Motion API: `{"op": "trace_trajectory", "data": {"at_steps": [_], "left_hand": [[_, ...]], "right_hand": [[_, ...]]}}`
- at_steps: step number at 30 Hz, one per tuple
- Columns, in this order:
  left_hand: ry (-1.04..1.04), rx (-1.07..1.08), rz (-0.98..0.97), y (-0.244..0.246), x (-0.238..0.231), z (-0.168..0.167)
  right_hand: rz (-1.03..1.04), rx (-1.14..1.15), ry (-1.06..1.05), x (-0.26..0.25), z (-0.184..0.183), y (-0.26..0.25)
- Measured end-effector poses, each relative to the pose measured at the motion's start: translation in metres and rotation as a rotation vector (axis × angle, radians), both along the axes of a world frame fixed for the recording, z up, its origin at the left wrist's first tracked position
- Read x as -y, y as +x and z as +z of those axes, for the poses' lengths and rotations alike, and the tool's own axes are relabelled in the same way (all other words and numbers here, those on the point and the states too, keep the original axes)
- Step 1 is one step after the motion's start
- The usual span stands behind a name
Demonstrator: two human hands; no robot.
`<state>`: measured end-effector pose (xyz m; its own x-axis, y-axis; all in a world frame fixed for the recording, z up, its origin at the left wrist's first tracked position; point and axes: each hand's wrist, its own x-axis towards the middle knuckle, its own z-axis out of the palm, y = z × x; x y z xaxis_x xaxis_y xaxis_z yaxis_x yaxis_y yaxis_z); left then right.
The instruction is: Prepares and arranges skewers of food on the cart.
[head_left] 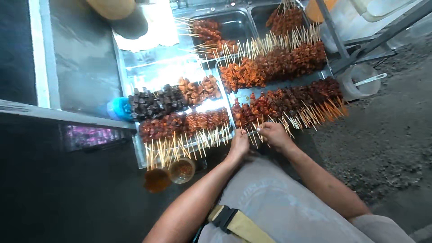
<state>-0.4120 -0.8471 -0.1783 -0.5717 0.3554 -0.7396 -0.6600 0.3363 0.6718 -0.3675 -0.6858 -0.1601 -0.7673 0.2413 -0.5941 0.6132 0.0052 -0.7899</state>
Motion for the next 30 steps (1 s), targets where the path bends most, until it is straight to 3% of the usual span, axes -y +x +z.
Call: {"op": "trace_trajectory", "data": {"at_steps": [3,7,15,20,26,30], "left_hand": [[0.141,0.234,0.117,0.004,-0.003,-0.014],[0.215,0.387,0.094,-0.002,-0.001,-0.009],[0.305,0.469,0.047,-0.017,-0.007,-0.004],[0.374,0.55,0.039,-0.018,-0.012,-0.004],[0.423,0.655,0.126,-0.018,-0.024,-0.009],[0.473,0.641,0.126,-0.015,-0.029,-0.013]], "right_hand": [[-0.006,0.136,-0.077,0.004,-0.006,0.001],[-0.01,0.162,-0.002,0.007,-0.019,0.006],[0.175,0.161,0.263,-0.001,-0.008,0.006],[0.214,0.193,0.312,0.0,-0.001,0.009],[0.61,0.257,0.559,-0.001,0.04,0.011],[0.493,0.211,0.758,-0.026,0.056,0.008]]}}
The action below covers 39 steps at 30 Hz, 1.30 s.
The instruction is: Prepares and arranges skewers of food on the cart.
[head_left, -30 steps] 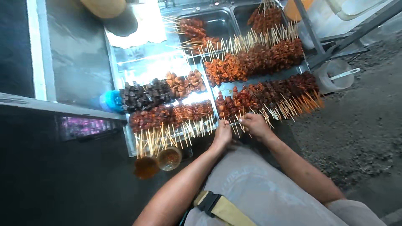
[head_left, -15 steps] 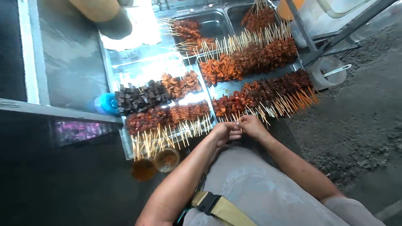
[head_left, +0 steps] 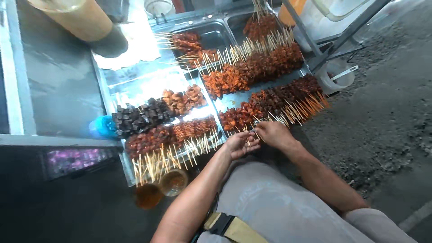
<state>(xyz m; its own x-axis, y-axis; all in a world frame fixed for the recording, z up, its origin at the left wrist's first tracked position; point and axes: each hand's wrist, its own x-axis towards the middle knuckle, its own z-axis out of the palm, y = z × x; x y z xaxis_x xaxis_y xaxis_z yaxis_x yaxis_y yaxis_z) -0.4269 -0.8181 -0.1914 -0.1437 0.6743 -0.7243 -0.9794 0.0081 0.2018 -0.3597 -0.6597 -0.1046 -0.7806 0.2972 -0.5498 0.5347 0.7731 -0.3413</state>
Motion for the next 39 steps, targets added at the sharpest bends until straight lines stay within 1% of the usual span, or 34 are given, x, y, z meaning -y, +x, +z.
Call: {"op": "trace_trajectory", "data": {"at_steps": [2,4,7,9,11,13,16,19,21,24,26,29,31,32,35,39], "left_hand": [[0.011,-0.005,0.051,0.002,0.0,-0.001],[0.038,-0.045,0.103,0.005,0.002,0.002],[0.05,-0.133,0.155,0.008,0.008,0.011],[0.016,-0.18,0.157,0.008,0.011,0.015],[-0.034,-0.177,0.135,0.011,0.01,0.014],[-0.051,-0.147,0.113,0.015,0.008,0.008],[-0.054,-0.103,0.122,0.021,0.002,0.0],[-0.031,-0.071,0.132,0.019,0.002,-0.004],[-0.006,-0.05,0.132,0.016,0.002,-0.004],[0.001,-0.073,0.1,0.015,0.0,-0.005],[-0.017,-0.113,0.077,0.015,-0.002,-0.003],[-0.009,-0.148,0.057,0.011,0.001,0.009],[0.005,-0.216,0.022,0.008,0.007,0.013],[0.009,-0.259,0.01,0.008,0.01,0.014],[0.084,-0.363,0.02,0.005,0.019,0.012],[0.131,-0.452,0.054,0.003,0.024,0.012]], "right_hand": [[-0.067,-0.028,0.119,-0.016,-0.008,-0.01],[-0.063,0.003,0.13,-0.028,-0.025,-0.02],[-0.015,0.06,0.058,-0.033,-0.047,-0.027],[-0.058,0.004,-0.014,-0.03,-0.049,-0.024],[-0.16,-0.09,-0.144,-0.024,-0.047,-0.015],[-0.252,-0.117,-0.281,-0.013,-0.044,-0.007],[-0.257,-0.068,-0.35,0.01,-0.045,0.001],[-0.228,-0.101,-0.308,0.024,-0.047,0.008],[-0.152,-0.127,-0.223,0.029,-0.048,0.013],[0.032,-0.007,-0.071,0.032,-0.038,0.015],[0.114,0.029,-0.067,0.027,-0.029,0.016],[0.031,-0.137,-0.071,0.007,-0.022,0.023],[-0.031,-0.265,0.005,-0.013,-0.026,0.028],[-0.052,-0.293,0.043,-0.021,-0.027,0.029],[-0.086,-0.248,0.088,-0.034,-0.03,0.026],[-0.071,-0.144,0.034,-0.025,-0.039,0.015]]}}
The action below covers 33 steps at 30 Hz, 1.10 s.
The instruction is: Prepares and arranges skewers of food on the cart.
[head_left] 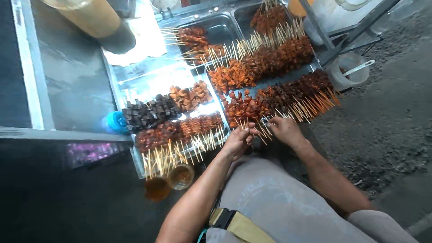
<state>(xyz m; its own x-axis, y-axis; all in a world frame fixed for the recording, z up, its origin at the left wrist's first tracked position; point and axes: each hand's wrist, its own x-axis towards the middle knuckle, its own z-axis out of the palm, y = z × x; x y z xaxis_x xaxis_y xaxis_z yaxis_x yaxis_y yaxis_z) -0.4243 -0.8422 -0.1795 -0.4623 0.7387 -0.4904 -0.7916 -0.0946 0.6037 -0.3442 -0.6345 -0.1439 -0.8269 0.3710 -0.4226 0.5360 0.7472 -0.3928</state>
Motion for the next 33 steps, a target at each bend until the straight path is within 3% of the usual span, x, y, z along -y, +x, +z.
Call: {"op": "trace_trajectory", "data": {"at_steps": [10,18,22,25,27,29,33], "left_hand": [[-0.185,0.076,0.229,0.007,0.004,0.005],[-0.174,0.146,0.23,0.019,-0.01,-0.004],[-0.233,0.139,0.211,0.023,-0.017,-0.01],[-0.243,0.182,0.213,0.023,-0.015,-0.009],[-0.234,0.227,0.222,0.022,-0.016,-0.004],[-0.241,0.241,0.216,0.02,-0.017,0.0],[-0.188,0.244,0.267,0.021,-0.015,-0.004]], "right_hand": [[-0.033,0.171,-0.094,0.019,-0.029,-0.02],[-0.167,-0.044,-0.331,0.044,-0.005,-0.012],[0.125,0.054,-0.102,0.066,0.003,-0.013],[0.307,0.132,-0.168,0.053,0.008,-0.011],[0.233,0.073,-0.199,0.041,0.008,-0.007],[0.093,0.055,-0.005,0.033,0.005,-0.01],[0.009,0.298,0.213,0.028,-0.016,-0.026]]}}
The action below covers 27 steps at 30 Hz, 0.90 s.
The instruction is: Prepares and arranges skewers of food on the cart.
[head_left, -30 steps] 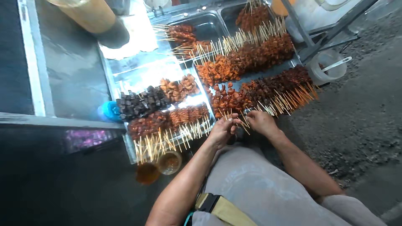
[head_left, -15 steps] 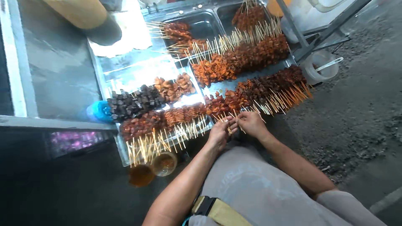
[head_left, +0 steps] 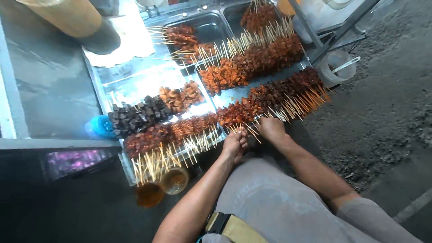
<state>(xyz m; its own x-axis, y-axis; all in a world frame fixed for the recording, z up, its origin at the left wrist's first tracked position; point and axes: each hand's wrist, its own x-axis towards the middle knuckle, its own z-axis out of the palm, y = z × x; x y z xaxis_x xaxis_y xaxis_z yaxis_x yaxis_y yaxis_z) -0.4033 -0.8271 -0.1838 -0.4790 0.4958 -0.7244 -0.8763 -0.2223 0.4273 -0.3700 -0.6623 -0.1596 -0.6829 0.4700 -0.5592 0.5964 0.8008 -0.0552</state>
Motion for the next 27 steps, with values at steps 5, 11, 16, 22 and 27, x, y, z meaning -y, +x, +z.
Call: {"op": "trace_trajectory", "data": {"at_steps": [5,11,16,22,27], "left_hand": [[-0.003,0.048,0.059,-0.004,-0.001,-0.002],[-0.046,0.043,0.023,0.0,-0.012,-0.003],[-0.041,0.036,0.019,-0.001,-0.013,-0.002],[0.055,0.073,0.069,-0.004,-0.009,0.007],[0.147,0.044,0.067,-0.011,0.003,0.02]], "right_hand": [[-0.062,-0.162,-0.135,-0.006,-0.001,0.005],[-0.095,-0.296,-0.38,0.021,0.023,0.012],[0.219,-0.01,-0.246,0.041,0.037,0.008],[0.084,-0.189,-0.09,-0.014,0.036,0.023],[-0.022,-0.01,-0.01,-0.049,0.018,0.026]]}}
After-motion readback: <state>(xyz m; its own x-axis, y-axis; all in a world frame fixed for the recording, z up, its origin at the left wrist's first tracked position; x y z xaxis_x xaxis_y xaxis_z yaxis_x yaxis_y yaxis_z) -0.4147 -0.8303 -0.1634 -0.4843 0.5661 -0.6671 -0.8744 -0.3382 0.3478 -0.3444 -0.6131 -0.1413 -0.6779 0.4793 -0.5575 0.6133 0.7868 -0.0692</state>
